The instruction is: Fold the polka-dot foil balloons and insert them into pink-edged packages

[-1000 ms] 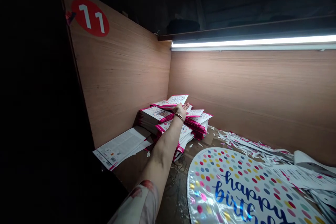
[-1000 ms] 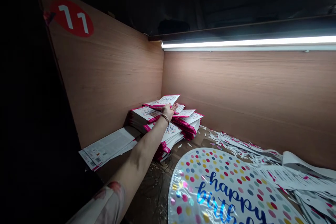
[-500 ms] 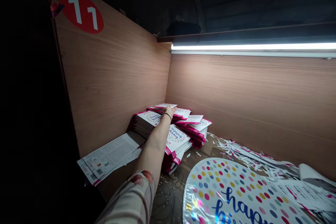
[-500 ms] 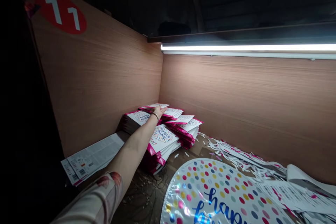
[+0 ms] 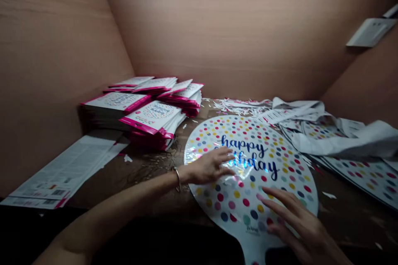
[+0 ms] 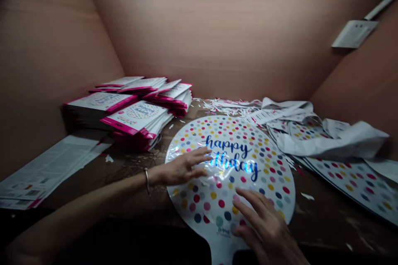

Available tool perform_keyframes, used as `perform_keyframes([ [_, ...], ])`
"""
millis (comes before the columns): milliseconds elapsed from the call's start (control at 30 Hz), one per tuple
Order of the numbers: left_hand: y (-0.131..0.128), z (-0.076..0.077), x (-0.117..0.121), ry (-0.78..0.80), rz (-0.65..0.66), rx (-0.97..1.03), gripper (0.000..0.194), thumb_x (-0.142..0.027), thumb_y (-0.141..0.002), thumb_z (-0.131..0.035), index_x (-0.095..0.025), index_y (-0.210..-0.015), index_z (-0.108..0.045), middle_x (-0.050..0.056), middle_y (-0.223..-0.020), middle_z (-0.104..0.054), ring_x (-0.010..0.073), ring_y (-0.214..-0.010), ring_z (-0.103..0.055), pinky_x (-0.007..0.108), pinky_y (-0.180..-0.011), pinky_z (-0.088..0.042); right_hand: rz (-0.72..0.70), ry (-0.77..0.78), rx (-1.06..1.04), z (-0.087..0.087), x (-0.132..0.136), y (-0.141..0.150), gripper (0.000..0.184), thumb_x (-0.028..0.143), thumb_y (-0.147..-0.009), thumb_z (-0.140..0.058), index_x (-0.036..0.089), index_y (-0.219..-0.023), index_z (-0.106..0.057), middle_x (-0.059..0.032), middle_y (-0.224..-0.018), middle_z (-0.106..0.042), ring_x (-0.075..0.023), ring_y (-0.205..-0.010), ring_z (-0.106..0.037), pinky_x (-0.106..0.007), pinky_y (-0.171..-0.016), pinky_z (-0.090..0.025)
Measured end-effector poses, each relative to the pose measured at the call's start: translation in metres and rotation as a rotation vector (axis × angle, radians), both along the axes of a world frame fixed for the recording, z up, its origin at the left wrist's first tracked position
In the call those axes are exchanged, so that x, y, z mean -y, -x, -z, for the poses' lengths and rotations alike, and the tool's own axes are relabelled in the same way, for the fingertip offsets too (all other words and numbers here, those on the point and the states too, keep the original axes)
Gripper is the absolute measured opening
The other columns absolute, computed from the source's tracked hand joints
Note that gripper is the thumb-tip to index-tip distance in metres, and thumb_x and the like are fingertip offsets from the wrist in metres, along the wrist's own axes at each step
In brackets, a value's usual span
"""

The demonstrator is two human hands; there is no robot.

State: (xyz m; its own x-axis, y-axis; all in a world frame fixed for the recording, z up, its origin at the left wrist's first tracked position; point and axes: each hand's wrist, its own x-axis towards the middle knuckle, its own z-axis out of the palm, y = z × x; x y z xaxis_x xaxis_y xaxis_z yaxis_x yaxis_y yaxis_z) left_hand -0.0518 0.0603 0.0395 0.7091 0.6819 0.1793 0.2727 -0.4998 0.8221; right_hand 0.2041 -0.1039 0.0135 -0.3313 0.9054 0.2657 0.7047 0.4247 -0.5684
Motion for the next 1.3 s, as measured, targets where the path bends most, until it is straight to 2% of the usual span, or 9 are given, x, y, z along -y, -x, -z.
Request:
perform_keyframes([
  [67,-0.021,0.028,0.036,-0.214,0.221,-0.239,0.043,-0.033,-0.083,-0.061,-0.014,-0.121,-0.054,0.015,-0.137,-0.042,0.0304,-0.132,-0.03,0.049,-0.109,-0.02,-0.048,-0.015,0.029,0.016,-0.012,0.006,0.036,0.032,-0.083,-0.058,0.03,-0.119,-0.057,-0.0069,-0.127,-0.052,-0.0268,-0.117,-0.046,-0.043,-0.094,-0.044],
  [200,-0.032,0.047,0.052,-0.348,0.281,-0.392,0.05,-0.041,-0.091,-0.046,-0.011,-0.131,-0.042,0.017,-0.143,-0.033,0.029,-0.136,-0.022,0.051,-0.111,-0.013,-0.032,0.048,-0.023,0.035,-0.019,0.019,0.037,0.036,-0.076,-0.068,0.029,-0.112,-0.063,-0.0071,-0.115,-0.057,-0.0246,-0.106,-0.051,-0.039,-0.087,-0.047],
  [367,-0.031,0.044,0.046,-0.311,0.297,-0.408,0.047,-0.039,-0.094,-0.039,-0.011,-0.132,-0.04,0.015,-0.143,-0.034,0.0249,-0.137,-0.02,0.046,-0.112,-0.009,-0.004,0.082,-0.123,0.042,-0.024,0.024,0.011,0.034,-0.08,-0.063,0.027,-0.085,-0.071,-0.0027,-0.085,-0.061,-0.0192,-0.084,-0.055,-0.033,-0.075,-0.045],
  [533,-0.027,0.042,0.041,-0.196,0.328,-0.342,0.046,-0.038,-0.093,-0.043,-0.013,-0.132,-0.041,0.013,-0.144,-0.033,0.0239,-0.137,-0.019,0.043,-0.113,-0.006,0.014,0.17,-0.179,0.035,-0.044,0.029,0.019,0.033,-0.082,-0.059,0.022,-0.068,-0.066,-0.0005,-0.073,-0.06,-0.0166,-0.074,-0.054,-0.031,-0.072,-0.039],
  [700,-0.015,0.018,0.028,-0.097,0.368,-0.318,0.07,-0.045,-0.072,-0.07,-0.02,-0.131,-0.042,0.009,-0.14,-0.038,0.027,-0.131,-0.032,0.036,-0.107,-0.027,0.118,0.574,-0.349,0.012,-0.083,0.023,0.024,0.036,-0.077,-0.056,0.017,-0.063,-0.058,0.0026,-0.057,-0.052,-0.0112,-0.056,-0.045,-0.024,-0.053,-0.034],
  [800,-0.008,0.011,0.025,-0.209,0.235,-0.355,0.041,-0.034,-0.079,-0.064,-0.019,-0.116,-0.055,0.009,-0.122,-0.055,0.0251,-0.115,-0.049,0.034,-0.097,-0.038,0.167,0.678,-0.407,-0.002,-0.102,0.017,0.03,0.043,-0.076,-0.056,0.016,-0.065,-0.057,0.0036,-0.054,-0.049,-0.0097,-0.051,-0.042,-0.023,-0.047,-0.032],
  [933,0.005,0.021,0.025,-0.337,-0.062,-0.369,0.022,-0.012,-0.085,-0.042,-0.018,-0.089,-0.063,0.004,-0.084,-0.064,0.017,-0.086,-0.06,0.029,-0.081,-0.047,0.088,0.425,-0.295,-0.014,-0.095,0.002,0.028,0.041,-0.08,-0.054,0.017,-0.092,-0.064,-0.0048,-0.087,-0.064,-0.0194,-0.081,-0.057,-0.031,-0.072,-0.046],
  [1067,0.026,0.033,0.026,-0.463,-0.101,-0.309,0.021,-0.009,-0.083,-0.041,-0.016,-0.083,-0.062,0.005,-0.081,-0.064,0.0173,-0.083,-0.061,0.03,-0.078,-0.049,-0.126,0.022,0.066,-0.002,-0.051,-0.03,0.066,0.038,-0.073,-0.066,0.024,-0.133,-0.043,-0.0093,-0.134,-0.046,-0.0294,-0.124,-0.039,-0.045,-0.101,-0.035],
  [1300,0.058,0.028,0.038,-0.439,0.093,-0.265,0.026,-0.013,-0.09,-0.036,-0.016,-0.087,-0.061,0.006,-0.093,-0.066,0.0167,-0.094,-0.059,0.03,-0.089,-0.044,0.006,-0.418,0.191,0.055,-0.011,-0.081,0.041,0.009,-0.078,-0.044,0.024,-0.114,-0.059,-0.0031,-0.107,-0.065,-0.0202,-0.104,-0.057,-0.034,-0.091,-0.045],
])
